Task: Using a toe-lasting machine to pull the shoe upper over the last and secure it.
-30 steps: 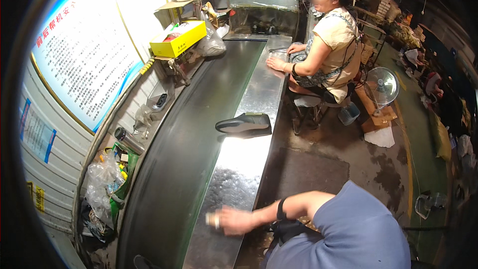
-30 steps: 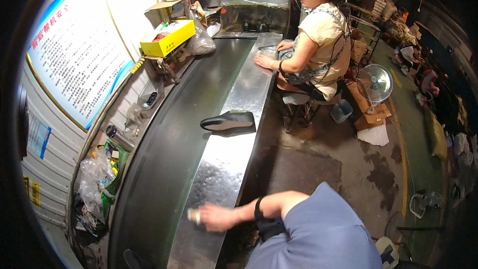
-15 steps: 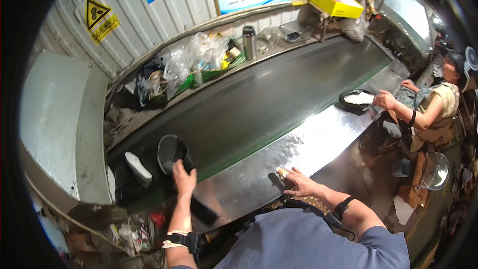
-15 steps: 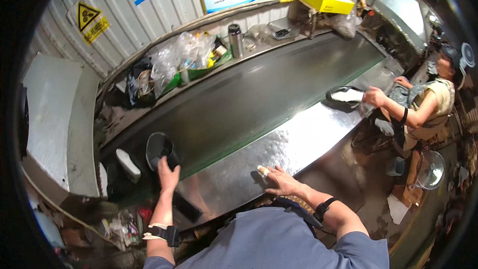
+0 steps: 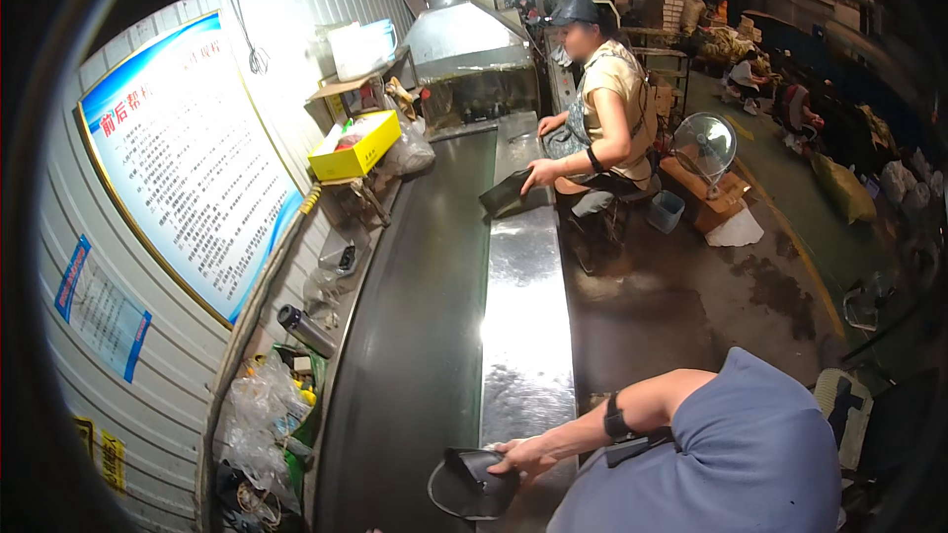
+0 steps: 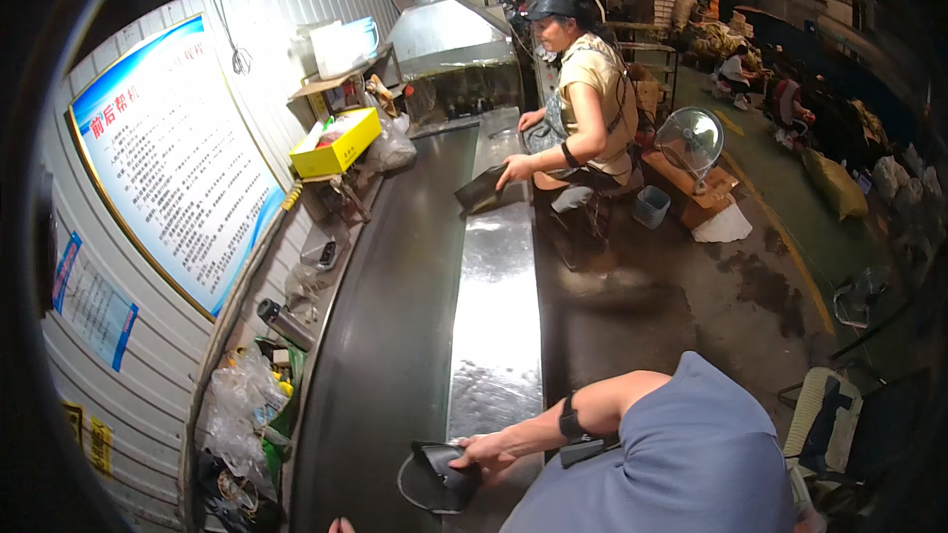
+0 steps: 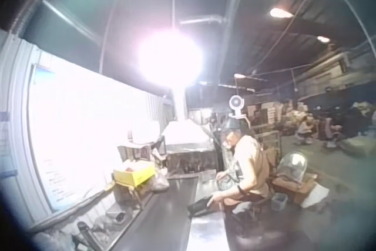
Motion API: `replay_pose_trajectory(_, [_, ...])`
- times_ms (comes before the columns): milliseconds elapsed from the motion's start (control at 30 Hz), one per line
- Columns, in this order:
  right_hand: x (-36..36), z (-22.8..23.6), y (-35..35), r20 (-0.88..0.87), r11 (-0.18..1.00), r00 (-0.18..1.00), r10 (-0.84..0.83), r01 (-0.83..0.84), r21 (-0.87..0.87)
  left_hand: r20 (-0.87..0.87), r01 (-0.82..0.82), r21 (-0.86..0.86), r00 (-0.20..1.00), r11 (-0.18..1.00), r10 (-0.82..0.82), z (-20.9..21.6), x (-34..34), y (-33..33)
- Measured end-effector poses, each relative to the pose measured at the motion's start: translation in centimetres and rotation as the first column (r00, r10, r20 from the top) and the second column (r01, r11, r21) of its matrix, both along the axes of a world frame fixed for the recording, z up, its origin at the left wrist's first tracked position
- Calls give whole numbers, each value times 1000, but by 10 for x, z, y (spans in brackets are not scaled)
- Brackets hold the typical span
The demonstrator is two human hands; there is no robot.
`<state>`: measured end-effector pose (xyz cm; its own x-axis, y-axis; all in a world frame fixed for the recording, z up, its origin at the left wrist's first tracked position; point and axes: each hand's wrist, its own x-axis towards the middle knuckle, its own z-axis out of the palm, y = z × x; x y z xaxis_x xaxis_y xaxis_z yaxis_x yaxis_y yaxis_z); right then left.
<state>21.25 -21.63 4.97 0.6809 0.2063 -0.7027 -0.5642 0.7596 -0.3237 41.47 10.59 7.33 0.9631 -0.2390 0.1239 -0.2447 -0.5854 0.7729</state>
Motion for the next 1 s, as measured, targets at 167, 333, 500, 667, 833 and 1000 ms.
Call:
replay_pose_trajectory(167, [-19,-38,-20,-93,996,993,-68,73,43,769,-748,377,582,546,265,-55,-12,116])
replay_pose_trajectory(333, [-30,-21,-41,-30,992,992,-121,122,28,552,-547,438,790,714,267,-18,-44,96])
replay_pose_trajectory(500, [-48,-29,-69,20,980,979,-201,201,-13,501,-507,443,824,739,264,10,-74,77])
replay_pose_trajectory(667, [-62,-30,-97,74,975,973,-217,219,-19,436,-458,479,865,749,250,42,-120,50])
replay_pose_trajectory(833, [-52,-55,-119,62,971,969,-238,239,-15,641,-211,476,748,854,-173,85,-159,-2])
replay_pose_trajectory(1000, [-50,-48,-125,91,928,927,-363,350,130,503,-129,367,861,921,-80,14,-161,-62])
